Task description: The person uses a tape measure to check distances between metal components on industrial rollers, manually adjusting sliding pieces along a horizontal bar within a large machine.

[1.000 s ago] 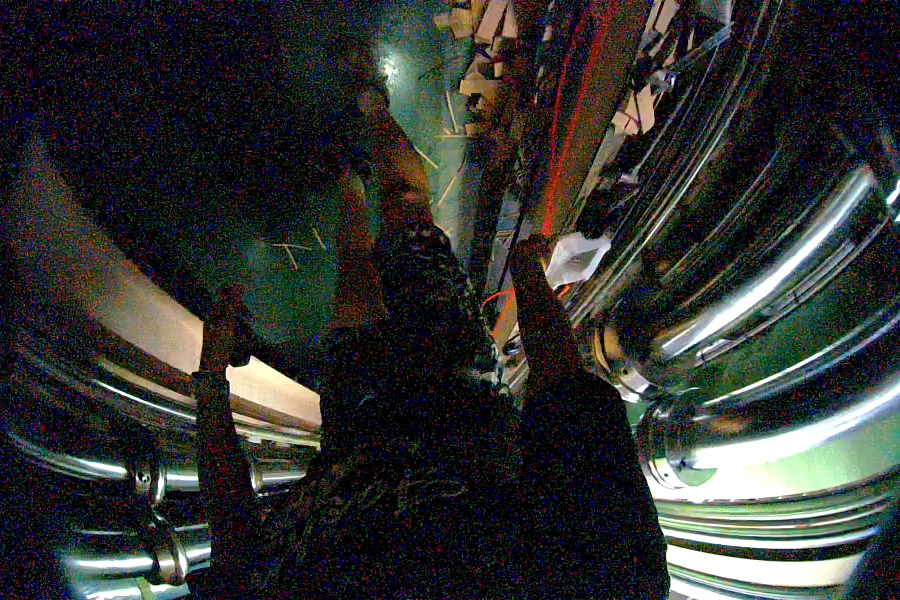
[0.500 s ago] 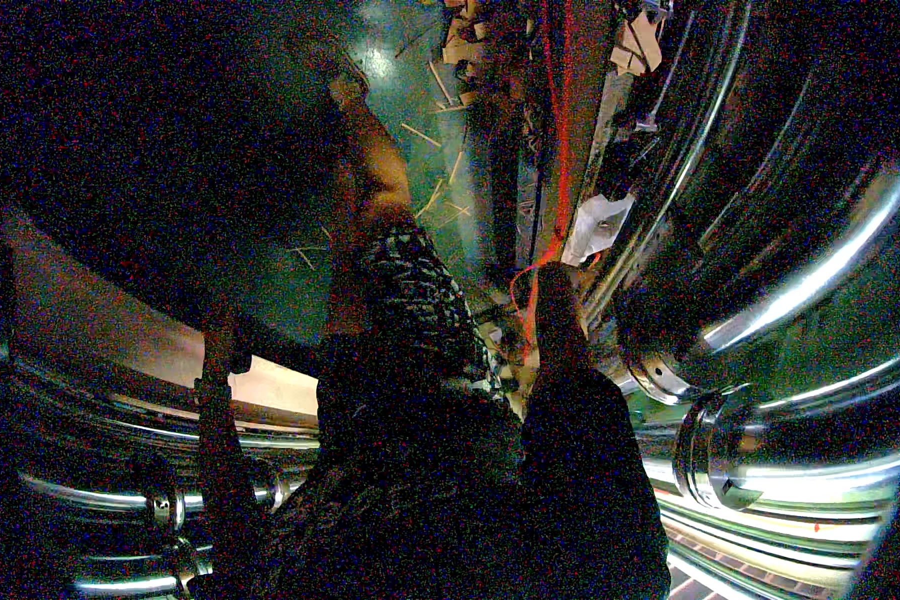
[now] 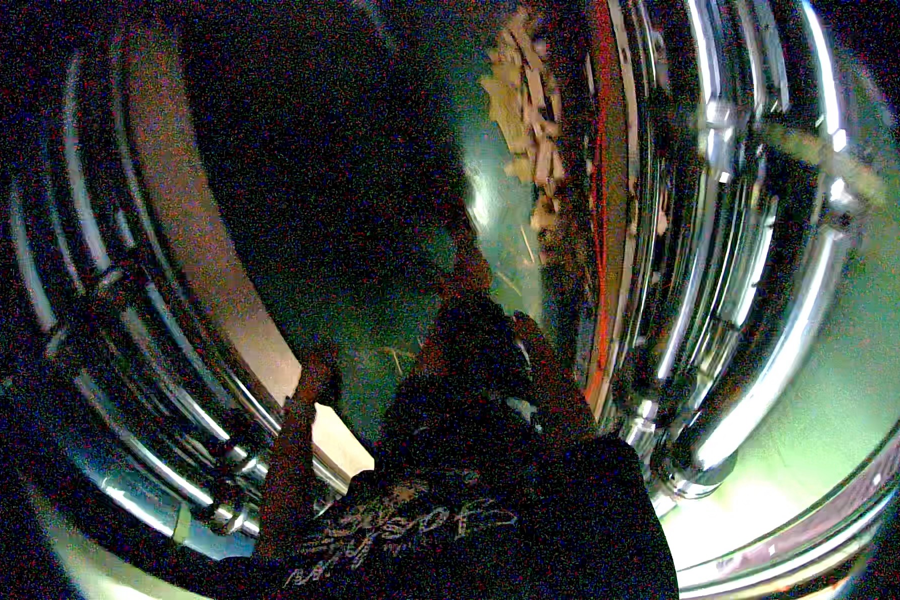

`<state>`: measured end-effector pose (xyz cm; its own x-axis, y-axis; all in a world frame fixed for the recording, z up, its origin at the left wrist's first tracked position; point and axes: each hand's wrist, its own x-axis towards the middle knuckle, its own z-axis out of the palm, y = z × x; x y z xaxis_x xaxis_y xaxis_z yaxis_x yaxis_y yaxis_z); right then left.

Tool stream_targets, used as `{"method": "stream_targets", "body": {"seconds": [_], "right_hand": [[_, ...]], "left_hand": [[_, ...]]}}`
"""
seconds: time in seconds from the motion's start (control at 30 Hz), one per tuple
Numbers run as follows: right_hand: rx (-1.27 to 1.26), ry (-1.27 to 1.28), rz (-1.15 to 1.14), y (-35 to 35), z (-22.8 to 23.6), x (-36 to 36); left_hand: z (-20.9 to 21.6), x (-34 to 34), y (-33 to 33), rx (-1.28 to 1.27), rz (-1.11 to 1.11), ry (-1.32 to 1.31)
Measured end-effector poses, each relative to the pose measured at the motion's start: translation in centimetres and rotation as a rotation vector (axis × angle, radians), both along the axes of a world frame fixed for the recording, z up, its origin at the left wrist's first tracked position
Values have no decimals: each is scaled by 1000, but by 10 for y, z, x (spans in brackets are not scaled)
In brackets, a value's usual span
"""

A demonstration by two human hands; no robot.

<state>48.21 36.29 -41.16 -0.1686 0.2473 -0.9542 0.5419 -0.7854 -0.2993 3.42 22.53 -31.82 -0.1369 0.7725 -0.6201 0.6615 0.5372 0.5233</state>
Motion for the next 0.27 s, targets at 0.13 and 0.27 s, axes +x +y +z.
{"method": "stream_targets", "body": {"seconds": [0.13, 0.27], "right_hand": [[30, 163, 13, 57, -8, -30], [-197, 657, -180, 145, -32, -51]], "left_hand": [[12, -33, 12, 58, -456, 198], [4, -51, 24, -149, 20, 8]]}}
